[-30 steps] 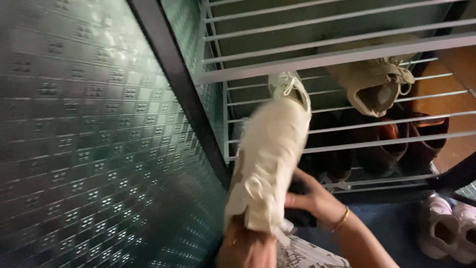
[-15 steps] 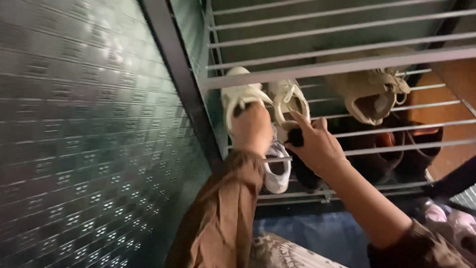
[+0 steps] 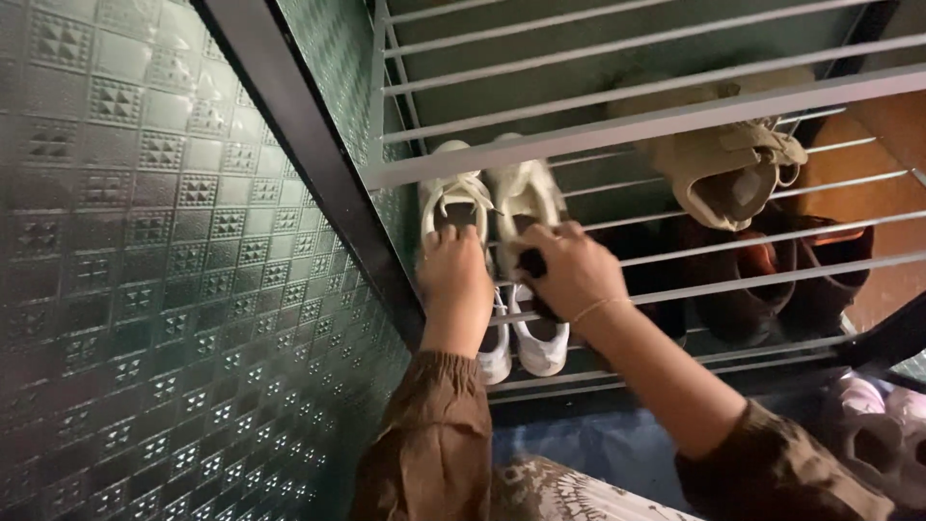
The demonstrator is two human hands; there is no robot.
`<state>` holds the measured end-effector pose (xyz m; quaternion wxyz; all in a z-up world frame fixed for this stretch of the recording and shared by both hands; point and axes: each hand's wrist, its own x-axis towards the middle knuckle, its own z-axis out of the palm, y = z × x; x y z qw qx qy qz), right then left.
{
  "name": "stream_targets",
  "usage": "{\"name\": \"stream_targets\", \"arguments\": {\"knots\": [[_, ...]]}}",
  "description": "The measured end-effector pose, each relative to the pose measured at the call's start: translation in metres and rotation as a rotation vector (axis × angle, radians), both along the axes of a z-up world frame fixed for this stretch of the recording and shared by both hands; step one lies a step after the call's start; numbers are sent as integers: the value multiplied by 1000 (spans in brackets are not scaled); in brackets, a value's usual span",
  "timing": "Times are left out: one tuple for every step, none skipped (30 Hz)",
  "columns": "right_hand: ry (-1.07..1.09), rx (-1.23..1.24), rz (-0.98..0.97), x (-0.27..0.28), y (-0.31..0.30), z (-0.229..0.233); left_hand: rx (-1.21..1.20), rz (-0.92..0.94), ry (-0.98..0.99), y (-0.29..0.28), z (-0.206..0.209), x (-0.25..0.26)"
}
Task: Cleaning and wiping various shoes from a shoe rack using a cloth.
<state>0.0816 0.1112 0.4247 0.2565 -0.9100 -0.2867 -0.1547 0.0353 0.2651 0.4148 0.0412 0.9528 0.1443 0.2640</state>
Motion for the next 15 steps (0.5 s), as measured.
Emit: {"name": "stream_targets", "arguments": {"knots": [[1, 2, -2, 0, 5, -3, 2, -2, 1, 0, 1, -1], [-11, 4, 17, 1, 9, -7, 6, 5, -2, -1, 2, -1], [-21, 5, 37, 0, 14, -11, 9, 13, -2, -1, 2, -3], [-18, 5, 37, 2, 14, -12, 9, 14, 1, -3, 2, -4], [-25, 5, 48, 3, 14, -13, 12, 1, -47, -5, 1, -5], [-32, 5, 59, 4, 14, -14, 15, -11, -95, -8, 1, -6], [-31, 3, 55, 3, 12, -14, 12, -14, -94, -9, 2, -9], [-52, 3, 62, 2, 9, -13, 21, -22, -103, -11, 4, -12], [-78, 5, 61, 4, 4, -12, 32, -37, -116, -14, 8, -12], [-82, 6, 50, 4, 3, -11, 32, -49, -120, -15, 7, -8], [-47, -9, 53, 2, 1, -11, 2, -26, -100, -17, 4, -7], [-13, -22, 55, 0, -1, -12, -28, -3, -80, -18, 1, -6], [-4, -23, 46, -2, -5, -13, -29, -12, -71, -23, 3, -12], [8, 23, 90, -3, -9, -14, -69, -73, -187, -27, 6, -19], [14, 71, 129, -3, -13, -13, -108, -139, -307, -32, 9, -23]]}}
